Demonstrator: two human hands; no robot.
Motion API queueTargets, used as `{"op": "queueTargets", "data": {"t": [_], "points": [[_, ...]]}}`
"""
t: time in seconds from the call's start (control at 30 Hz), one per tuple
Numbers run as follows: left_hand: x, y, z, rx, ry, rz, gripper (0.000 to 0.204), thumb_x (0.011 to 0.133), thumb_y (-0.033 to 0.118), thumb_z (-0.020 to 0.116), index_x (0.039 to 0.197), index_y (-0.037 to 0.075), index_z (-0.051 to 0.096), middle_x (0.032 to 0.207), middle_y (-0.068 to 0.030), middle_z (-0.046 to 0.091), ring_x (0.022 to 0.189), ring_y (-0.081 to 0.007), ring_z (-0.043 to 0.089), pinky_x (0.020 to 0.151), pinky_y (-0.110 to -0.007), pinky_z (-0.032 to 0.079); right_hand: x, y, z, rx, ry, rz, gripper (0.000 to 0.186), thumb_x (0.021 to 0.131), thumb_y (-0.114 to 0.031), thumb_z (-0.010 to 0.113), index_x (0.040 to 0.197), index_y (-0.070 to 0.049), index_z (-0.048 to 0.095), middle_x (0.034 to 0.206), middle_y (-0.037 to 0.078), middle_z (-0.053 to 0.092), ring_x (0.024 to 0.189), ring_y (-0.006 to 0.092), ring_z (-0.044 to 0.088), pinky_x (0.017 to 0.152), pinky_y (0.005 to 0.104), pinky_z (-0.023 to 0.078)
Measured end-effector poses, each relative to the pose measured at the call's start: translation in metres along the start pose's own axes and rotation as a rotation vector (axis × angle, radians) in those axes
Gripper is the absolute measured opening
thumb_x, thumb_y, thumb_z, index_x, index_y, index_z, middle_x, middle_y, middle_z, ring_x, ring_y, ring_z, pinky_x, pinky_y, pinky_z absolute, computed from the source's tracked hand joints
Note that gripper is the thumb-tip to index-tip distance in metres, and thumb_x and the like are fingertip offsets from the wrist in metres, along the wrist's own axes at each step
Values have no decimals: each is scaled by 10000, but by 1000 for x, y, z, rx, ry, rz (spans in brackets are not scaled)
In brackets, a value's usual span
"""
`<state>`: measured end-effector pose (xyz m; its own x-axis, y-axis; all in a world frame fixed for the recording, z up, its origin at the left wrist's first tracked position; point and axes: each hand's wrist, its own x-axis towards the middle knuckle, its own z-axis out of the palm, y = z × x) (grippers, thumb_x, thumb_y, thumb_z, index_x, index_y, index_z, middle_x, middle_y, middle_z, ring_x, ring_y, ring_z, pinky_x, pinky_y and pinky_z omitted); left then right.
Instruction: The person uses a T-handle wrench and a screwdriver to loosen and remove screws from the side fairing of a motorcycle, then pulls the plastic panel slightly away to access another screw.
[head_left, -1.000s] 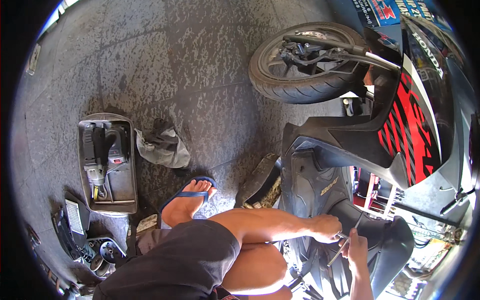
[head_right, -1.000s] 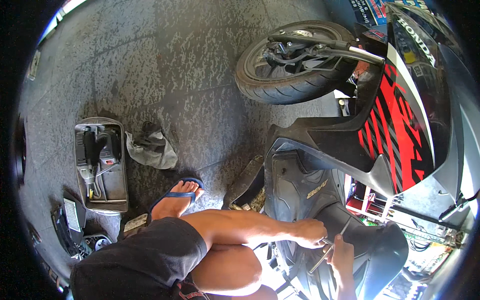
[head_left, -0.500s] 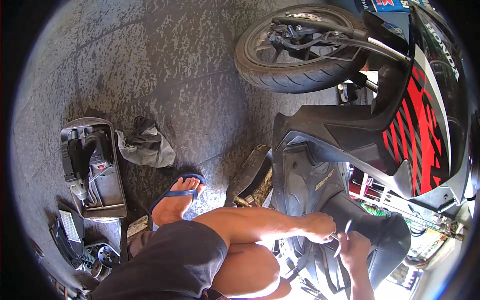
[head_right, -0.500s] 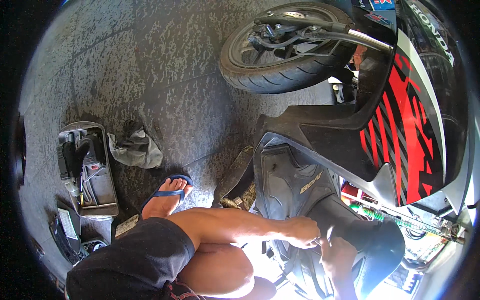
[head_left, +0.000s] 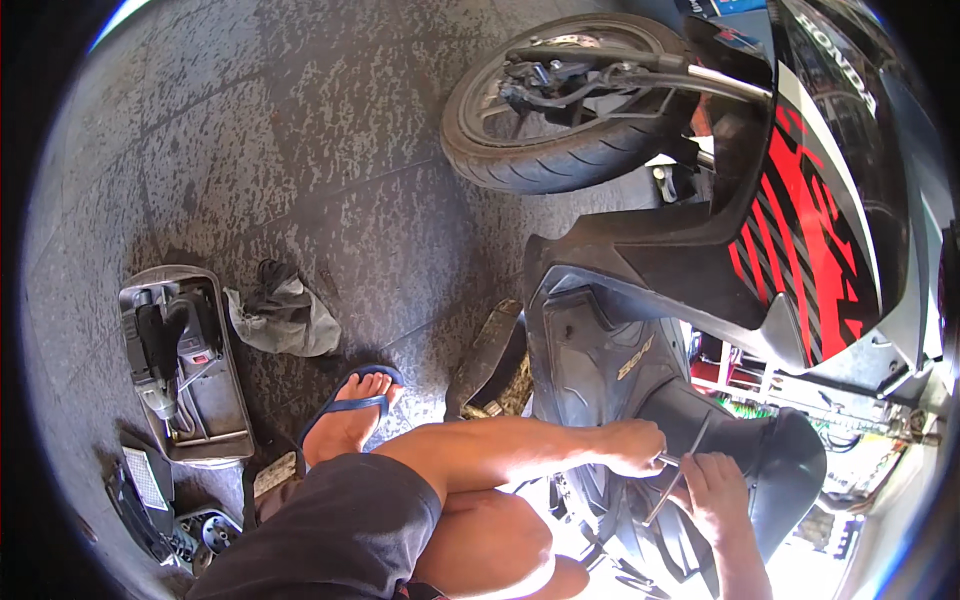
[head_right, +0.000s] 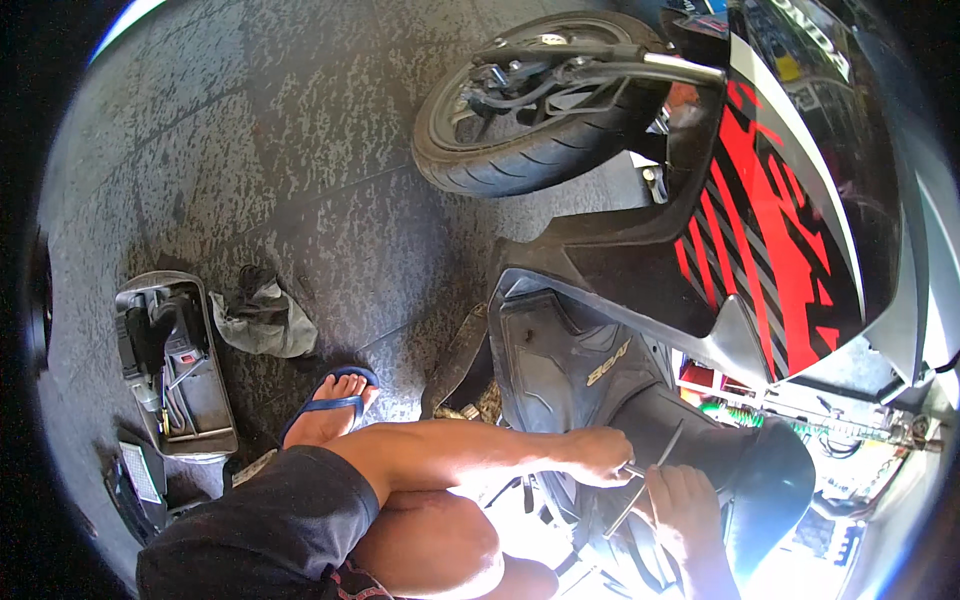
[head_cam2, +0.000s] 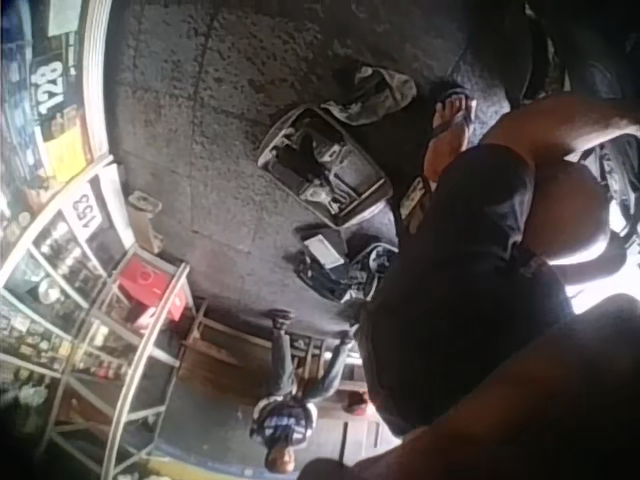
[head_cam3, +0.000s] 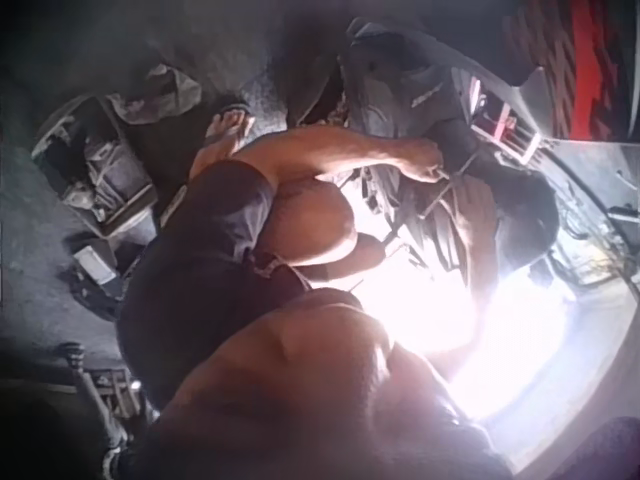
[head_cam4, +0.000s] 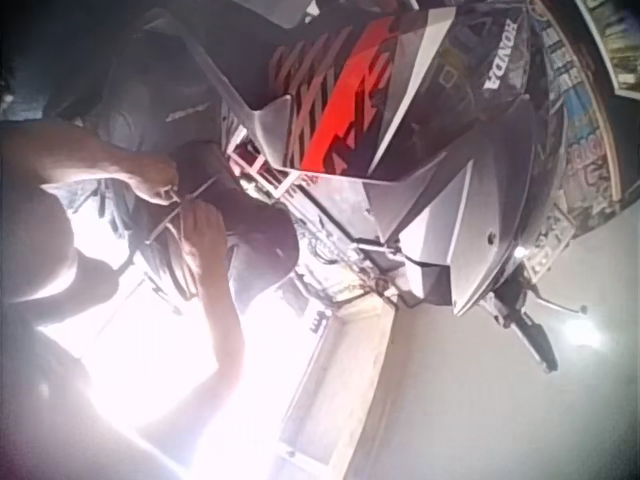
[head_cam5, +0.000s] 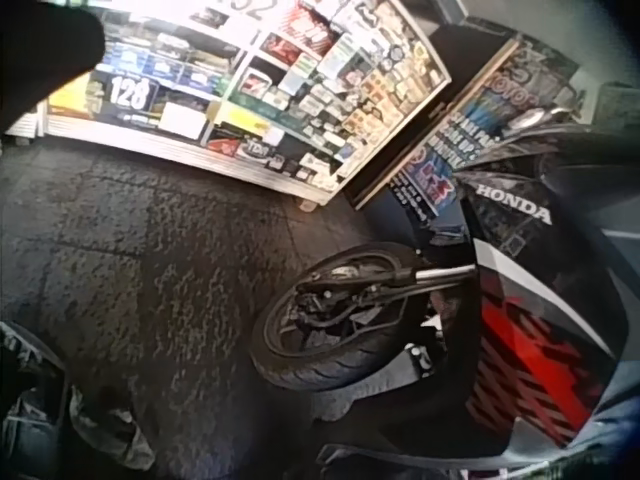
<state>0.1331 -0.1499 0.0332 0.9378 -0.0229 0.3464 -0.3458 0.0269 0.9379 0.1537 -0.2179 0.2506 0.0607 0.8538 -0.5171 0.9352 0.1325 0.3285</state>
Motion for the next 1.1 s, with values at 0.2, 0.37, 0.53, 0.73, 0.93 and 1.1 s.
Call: {"op": "queueTargets", "data": {"t": [0.2,0.37,0.53,0.73,0.93,1.1], "points": [[-2,3,-12,-93,35,134,315,915,314,632,855,20,730,772,-225,690,763,-423,680,692,-493,534,19,12,17,46,150,65,227,777,-219,791,761,-67,623,684,89,568,630,313,561,640,430,457],[2,-9,-3,-45,-1,-19,292,908,276,634,821,7,707,745,-232,672,725,-417,670,700,-497,519,22,16,48,656,38,734,342,936,-252,640,672,-44,579,530,98,547,452,336,510,509,452,399],[2,-9,-7,3,-41,-21,291,900,275,643,825,3,709,756,-241,673,731,-422,669,694,-501,518,32,-9,73,620,380,879,263,871,-199,608,1005,22,653,967,217,685,936,367,671,850,474,506],[2,-5,3,199,-84,1,345,880,323,695,1039,16,705,904,-233,724,838,-384,715,747,-482,545,24,-1,91,553,713,439,399,849,-237,522,1136,-22,696,1515,272,428,1436,467,341,1184,543,251],[-16,9,21,-112,422,422,455,942,398,654,1170,19,551,1010,-116,644,893,-219,651,739,-384,502,36,-11,108,582,872,780,364,984,-338,483,955,-44,696,1274,247,554,1190,431,511,1051,520,370],[4,5,-4,-599,315,-154,453,1040,502,455,915,91,598,744,6,577,630,-96,500,575,-267,373,28,-33,104,148,812,961,362,991,-375,542,940,-35,654,1026,207,631,1020,390,601,1003,524,427]]}}
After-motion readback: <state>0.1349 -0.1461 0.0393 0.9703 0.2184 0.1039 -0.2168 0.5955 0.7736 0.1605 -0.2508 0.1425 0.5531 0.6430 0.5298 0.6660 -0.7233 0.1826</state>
